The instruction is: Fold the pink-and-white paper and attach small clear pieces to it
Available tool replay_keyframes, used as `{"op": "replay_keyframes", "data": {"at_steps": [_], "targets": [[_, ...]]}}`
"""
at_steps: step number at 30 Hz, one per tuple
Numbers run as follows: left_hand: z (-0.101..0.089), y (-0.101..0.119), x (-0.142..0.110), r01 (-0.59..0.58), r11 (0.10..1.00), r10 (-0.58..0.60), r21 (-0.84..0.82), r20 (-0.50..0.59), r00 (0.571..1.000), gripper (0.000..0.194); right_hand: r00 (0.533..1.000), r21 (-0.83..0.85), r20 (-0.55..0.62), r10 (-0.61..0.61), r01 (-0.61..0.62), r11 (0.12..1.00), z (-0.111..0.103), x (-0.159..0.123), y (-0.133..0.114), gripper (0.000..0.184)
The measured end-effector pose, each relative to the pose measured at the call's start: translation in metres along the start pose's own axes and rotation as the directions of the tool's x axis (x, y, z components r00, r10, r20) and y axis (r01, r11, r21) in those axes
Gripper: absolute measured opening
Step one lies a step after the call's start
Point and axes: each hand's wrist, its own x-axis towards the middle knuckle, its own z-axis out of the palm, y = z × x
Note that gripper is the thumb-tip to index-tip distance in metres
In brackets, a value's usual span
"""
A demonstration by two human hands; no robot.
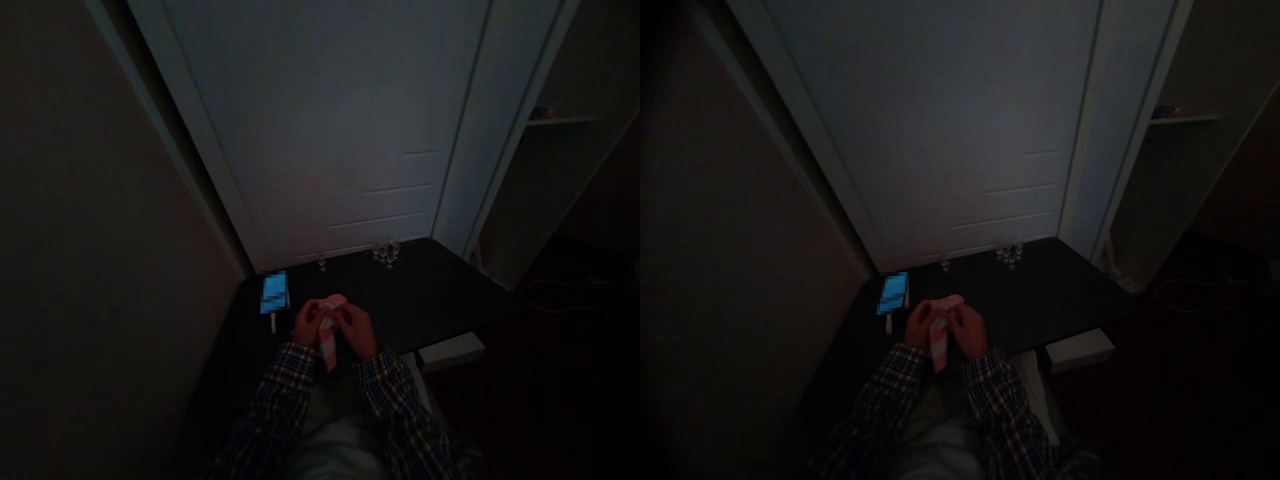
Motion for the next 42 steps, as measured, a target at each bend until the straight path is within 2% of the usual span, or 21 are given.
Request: {"op": "replay_keyframes", "data": {"at_steps": [6, 11, 16, 25, 34, 42], "targets": [[-0.001, 0.004, -0.001, 0.003, 0.994, -0.001, 0.112, -0.015, 1.000, 0.024, 0.999, -0.033, 0.032, -0.015, 0.016, 0.999, -0.002, -0.001, -0.003, 0.017], [-0.002, 0.000, 0.000, -0.009, 0.999, 0.011, 0.050, -0.041, 0.999, 0.027, 1.000, -0.033, 0.009, -0.011, 0.011, 0.999, 0.000, -0.001, 0.000, 0.017], [-0.003, -0.005, 0.002, 0.034, 0.999, -0.030, 0.034, -0.097, 0.995, 0.035, 0.998, -0.022, -0.061, 0.024, -0.025, 0.999, 0.001, -0.002, 0.003, 0.015], [0.001, 0.004, -0.001, 0.059, 0.998, -0.058, 0.028, -0.022, 0.998, 0.036, 0.995, 0.006, -0.071, 0.066, -0.066, 0.998, -0.002, -0.001, 0.000, 0.016], [-0.004, -0.008, 0.002, 0.024, 0.996, -0.018, 0.090, -0.064, 0.998, 0.033, 0.998, -0.011, -0.055, 0.044, -0.044, 0.999, -0.002, 0.000, -0.001, 0.019], [0.000, -0.002, 0.000, 0.023, 0.995, -0.019, 0.100, -0.039, 0.999, 0.039, 0.997, 0.007, -0.054, 0.059, -0.059, 0.998, -0.003, -0.001, -0.002, 0.021]]}}
